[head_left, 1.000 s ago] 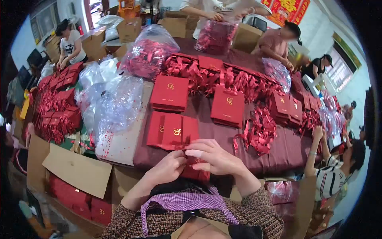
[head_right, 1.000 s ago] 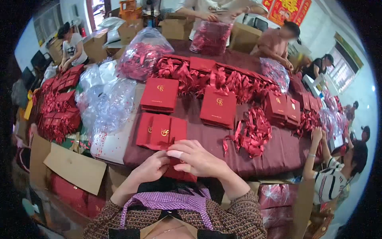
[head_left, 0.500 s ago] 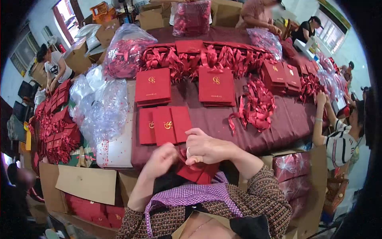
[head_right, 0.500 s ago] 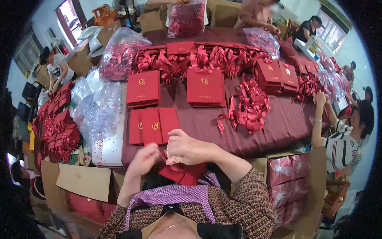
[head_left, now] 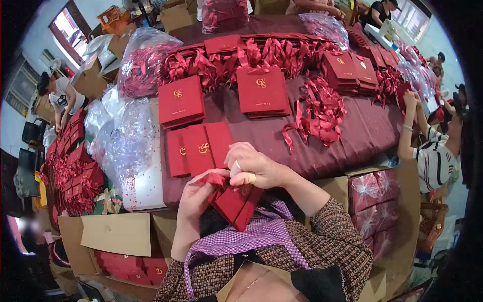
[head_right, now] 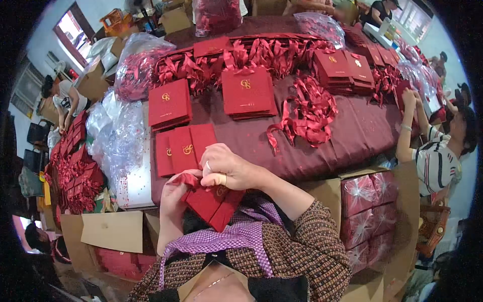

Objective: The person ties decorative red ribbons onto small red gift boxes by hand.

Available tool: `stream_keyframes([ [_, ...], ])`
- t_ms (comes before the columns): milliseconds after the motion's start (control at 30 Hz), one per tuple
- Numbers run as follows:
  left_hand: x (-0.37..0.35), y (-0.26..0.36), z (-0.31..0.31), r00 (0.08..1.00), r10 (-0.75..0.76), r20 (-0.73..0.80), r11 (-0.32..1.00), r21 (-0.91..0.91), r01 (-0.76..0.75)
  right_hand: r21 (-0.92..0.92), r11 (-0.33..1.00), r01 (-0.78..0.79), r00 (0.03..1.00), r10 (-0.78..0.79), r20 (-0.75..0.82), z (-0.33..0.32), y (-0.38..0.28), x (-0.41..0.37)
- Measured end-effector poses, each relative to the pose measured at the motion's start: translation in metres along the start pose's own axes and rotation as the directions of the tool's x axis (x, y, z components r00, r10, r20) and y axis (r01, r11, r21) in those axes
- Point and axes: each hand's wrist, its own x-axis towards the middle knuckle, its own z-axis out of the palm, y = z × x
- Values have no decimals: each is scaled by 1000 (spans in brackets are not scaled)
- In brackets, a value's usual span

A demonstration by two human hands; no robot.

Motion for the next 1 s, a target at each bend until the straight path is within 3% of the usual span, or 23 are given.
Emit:
stream_keyframes([
  [33,-1,-5,-3,999,54,4,986,157,-54,35,999,-8,999,10,-53,2,3,-3],
  [100,1,-11,-5,996,63,61,982,174,-73,61,998,-9,990,18,-137,6,4,-5],
  [133,2,-10,-2,995,90,49,924,368,-102,64,998,-17,988,26,-149,7,6,-8],
  [167,3,-10,-1,992,117,48,828,547,-124,65,997,-50,986,59,-155,8,9,-11],
  [200,5,-8,-4,958,255,128,633,727,-266,68,994,-86,982,96,-165,9,11,-14],
  [267,0,-14,-5,966,253,-46,744,648,-164,42,992,-120,963,126,-237,7,12,-21],
  [300,-1,-6,-6,955,297,14,590,784,-195,-17,990,-139,951,129,-281,1,8,-23],
  [333,-5,-10,-10,953,280,-117,664,740,-104,44,965,-257,887,254,-384,1,9,-34],
  [367,-10,-13,-13,937,248,-246,730,684,-14,-45,958,-283,864,234,-446,-11,10,-41],
  [400,-3,1,-11,931,361,-56,537,829,-158,26,933,-360,789,319,-524,-20,4,-50],
  [433,-1,-3,-19,908,419,-20,497,841,-212,-4,914,-405,724,318,-612,-29,2,-61],
  [467,-2,-5,-21,910,392,-133,613,776,-150,-38,895,-445,673,306,-674,-40,6,-75],
  [500,-4,-6,-20,904,350,-246,717,692,-89,46,863,-502,586,380,-716,-48,3,-89],
  [533,-4,-7,-20,914,331,-234,722,687,-86,61,878,-475,556,354,-752,-55,7,-104],
  [600,-3,-8,-20,876,233,-423,883,470,-9,-166,821,-546,588,234,-774,-69,6,-127],
  [667,2,-9,-23,881,187,-434,884,466,42,-311,736,-601,639,210,-740,-75,5,-142],
  [733,10,-13,-17,874,155,-460,874,477,95,-635,537,-555,809,173,-561,-77,1,-146],
  [800,15,-11,-14,897,92,-433,831,529,170,-747,473,-467,881,172,-442,-70,11,-152],
  [867,22,-18,-7,867,155,-473,779,598,187,-776,354,-522,847,328,-419,-61,6,-150],
  [933,25,-20,-21,912,72,-405,789,582,196,-798,324,-508,848,352,-397,-58,25,-161],
  [967,28,-20,-22,912,58,-406,787,580,209,-757,396,-520,849,330,-411,-57,33,-166],
  [1000,31,-18,-26,937,80,-341,730,660,178,-759,375,-532,840,349,-416,-58,27,-162],
])
